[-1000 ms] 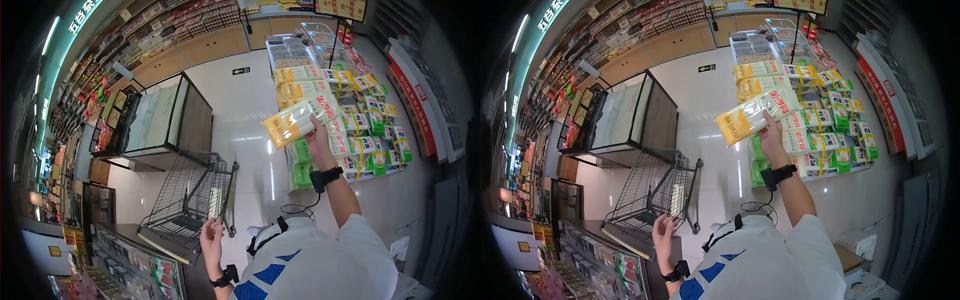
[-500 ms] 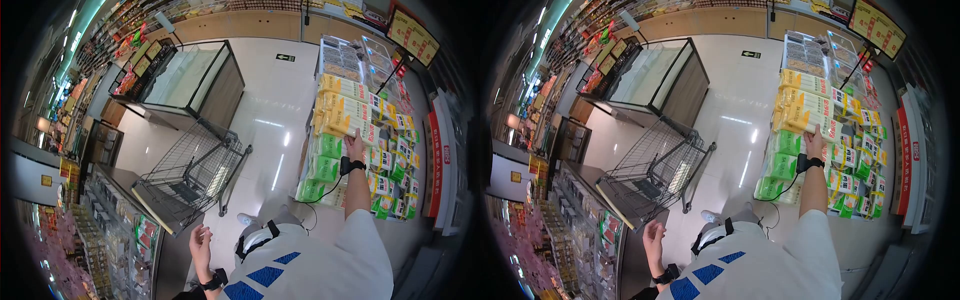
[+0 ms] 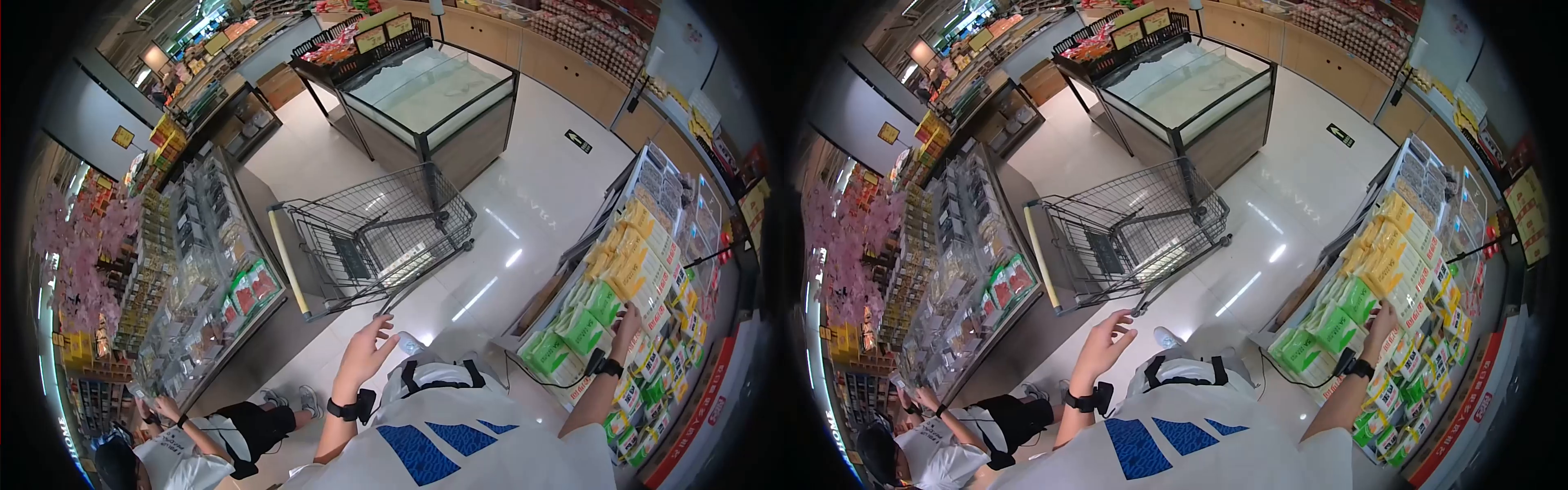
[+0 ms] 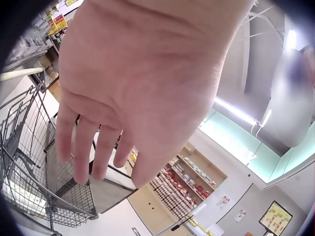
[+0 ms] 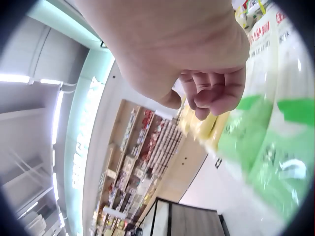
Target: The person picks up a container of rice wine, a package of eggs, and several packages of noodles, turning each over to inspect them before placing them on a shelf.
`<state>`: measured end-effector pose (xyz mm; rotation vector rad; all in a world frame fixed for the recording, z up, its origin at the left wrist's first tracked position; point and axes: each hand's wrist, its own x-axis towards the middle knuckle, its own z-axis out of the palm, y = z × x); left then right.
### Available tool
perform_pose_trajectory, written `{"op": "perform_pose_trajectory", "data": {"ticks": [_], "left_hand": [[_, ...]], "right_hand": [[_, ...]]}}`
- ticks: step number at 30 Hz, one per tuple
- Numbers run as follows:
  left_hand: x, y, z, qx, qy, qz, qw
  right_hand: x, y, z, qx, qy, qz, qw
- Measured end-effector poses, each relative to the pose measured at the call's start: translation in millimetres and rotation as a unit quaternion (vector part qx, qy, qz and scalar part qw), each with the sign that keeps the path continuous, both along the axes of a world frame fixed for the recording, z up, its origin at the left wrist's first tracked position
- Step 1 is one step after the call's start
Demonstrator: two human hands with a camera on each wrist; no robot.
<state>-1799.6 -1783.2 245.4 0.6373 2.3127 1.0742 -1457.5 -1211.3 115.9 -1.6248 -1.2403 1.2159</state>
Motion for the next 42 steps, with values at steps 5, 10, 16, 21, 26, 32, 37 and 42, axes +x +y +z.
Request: {"op": "perform_pose_trajectory", "data": {"ticks": [5, 10, 16, 21, 26, 32, 37, 42], "left_hand": [[-16.6, -27.6, -13.5, -0.119, 0.004, -0.068, 0.991], [-36.9, -69.4, -44.3, -0.189, 0.045, -0.093, 0.977], [-83.5, -115.9, -50.1, -0.193, 0.041, -0.060, 0.979], [-110.7, -162.2, -67.4, -0.208, 0.050, -0.016, 0.977], [-134.0, -191.3, -89.9, -0.251, 0.008, 0.016, 0.968], [-183.8, -195.2, -106.4, -0.242, 0.092, 0.097, 0.961], [-262.4, -185.1, -152.8, -0.146, 0.106, 0.206, 0.962], [-354.8, -185.0, -220.9, -0.071, 0.083, 0.313, 0.943]], "right_hand": [[-101.7, -112.7, -4.7, 0.011, -0.046, 0.191, 0.980], [-215.1, -234.7, 20.3, 0.039, -0.105, 0.466, 0.878], [-302.0, -306.8, 25.3, 0.110, -0.279, 0.680, 0.669], [-359.1, -342.7, 19.2, 0.124, -0.264, 0.714, 0.637], [-402.0, -361.1, 8.6, 0.108, -0.295, 0.746, 0.587], [-463.6, -345.9, -31.8, 0.076, -0.302, 0.777, 0.547], [-529.8, -318.3, -63.3, 0.071, -0.316, 0.818, 0.476], [-604.4, -285.8, -134.5, 0.056, -0.237, 0.821, 0.516]]}}
